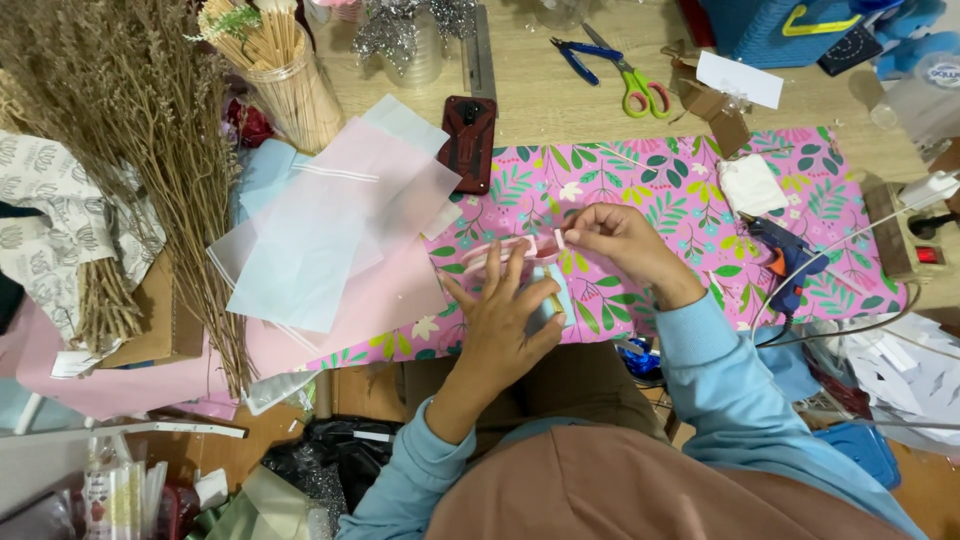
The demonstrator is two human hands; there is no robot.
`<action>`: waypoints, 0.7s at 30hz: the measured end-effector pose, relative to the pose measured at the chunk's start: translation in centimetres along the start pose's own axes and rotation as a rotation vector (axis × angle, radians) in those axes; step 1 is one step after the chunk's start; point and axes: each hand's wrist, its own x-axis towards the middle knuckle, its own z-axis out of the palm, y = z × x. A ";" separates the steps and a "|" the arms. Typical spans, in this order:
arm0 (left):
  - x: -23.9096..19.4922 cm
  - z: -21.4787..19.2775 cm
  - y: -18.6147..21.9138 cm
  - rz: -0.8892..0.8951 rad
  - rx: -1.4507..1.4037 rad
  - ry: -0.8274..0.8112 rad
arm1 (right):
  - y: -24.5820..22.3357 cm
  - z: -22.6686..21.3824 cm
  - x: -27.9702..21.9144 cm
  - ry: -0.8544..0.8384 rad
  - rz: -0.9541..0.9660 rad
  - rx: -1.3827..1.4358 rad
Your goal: The person folds a light blue sheet of paper in half and secures it with a strip of gold tape. They then roll the folded paper into a tight cylinder and apply additional tape to hold the roll together.
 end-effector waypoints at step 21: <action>0.1 0.7 -0.6 0.087 -0.008 0.095 | -4.3 3.5 -1.9 0.084 -0.253 0.026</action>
